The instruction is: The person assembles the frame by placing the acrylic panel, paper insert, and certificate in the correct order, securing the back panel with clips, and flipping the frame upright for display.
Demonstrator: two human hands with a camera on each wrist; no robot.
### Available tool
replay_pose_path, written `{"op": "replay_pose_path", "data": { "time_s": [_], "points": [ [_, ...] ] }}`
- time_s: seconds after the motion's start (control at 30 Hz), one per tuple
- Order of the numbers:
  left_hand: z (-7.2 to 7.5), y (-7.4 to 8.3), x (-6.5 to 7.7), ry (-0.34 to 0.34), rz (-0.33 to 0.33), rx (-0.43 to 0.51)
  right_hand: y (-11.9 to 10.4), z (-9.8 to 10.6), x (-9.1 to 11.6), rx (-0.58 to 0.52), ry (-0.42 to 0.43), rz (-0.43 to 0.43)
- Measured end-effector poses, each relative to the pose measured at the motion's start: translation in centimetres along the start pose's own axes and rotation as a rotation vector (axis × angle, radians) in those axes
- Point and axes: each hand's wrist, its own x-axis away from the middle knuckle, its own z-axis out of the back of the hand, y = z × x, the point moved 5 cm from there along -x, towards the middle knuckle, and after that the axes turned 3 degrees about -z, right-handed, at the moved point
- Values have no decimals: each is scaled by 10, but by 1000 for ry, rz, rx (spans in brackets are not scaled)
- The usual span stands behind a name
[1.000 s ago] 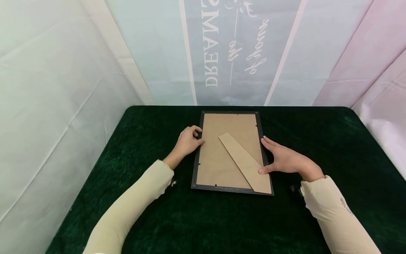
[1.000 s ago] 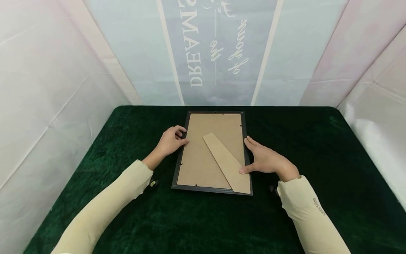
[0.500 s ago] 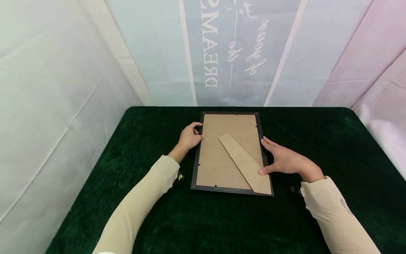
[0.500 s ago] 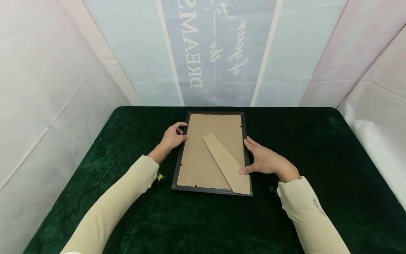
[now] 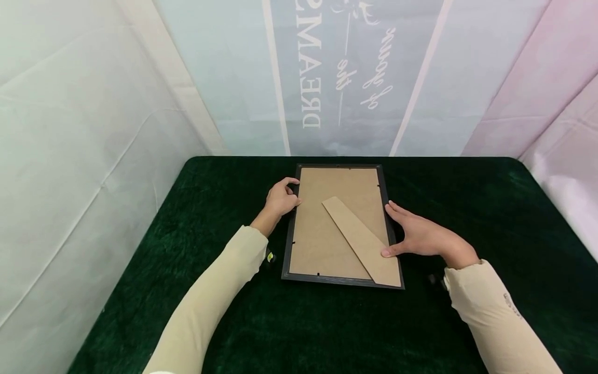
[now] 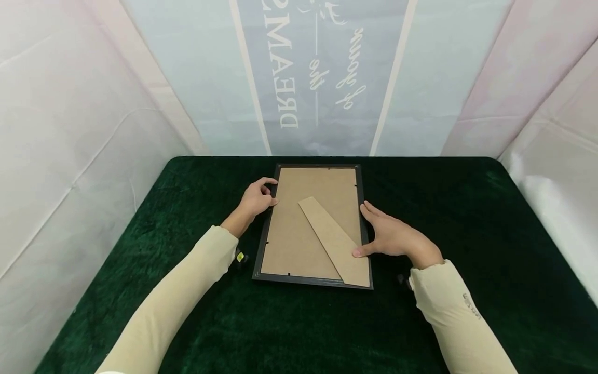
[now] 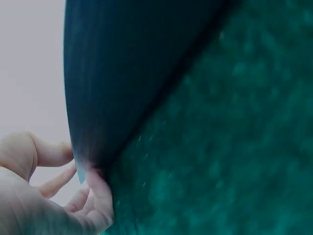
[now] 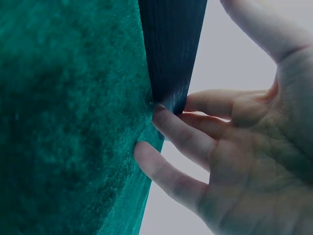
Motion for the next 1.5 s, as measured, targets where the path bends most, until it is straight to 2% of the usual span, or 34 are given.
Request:
{"op": "replay_pose_path", "data": {
  "time_s": [0.23, 0.53, 0.8, 0.9, 1.17, 1.5],
  "points": [
    [-3, -2, 4, 53, 19, 34, 0, 1, 1, -5, 3, -4],
    [-5, -5, 5, 33, 91, 90, 4, -3, -1, -15, -2, 3],
    [-3, -4, 4, 14, 107, 120, 2, -1, -1, -9, -1, -5],
    [-2, -2, 4, 4, 85, 109, 2, 0, 0, -5, -1, -8],
    [-2, 5, 3, -18, 14, 8, 0, 1, 1, -7, 1, -5],
    [-4, 14, 3, -27, -96, -179, -1, 2, 3, -3, 4, -7]
  ]
}}
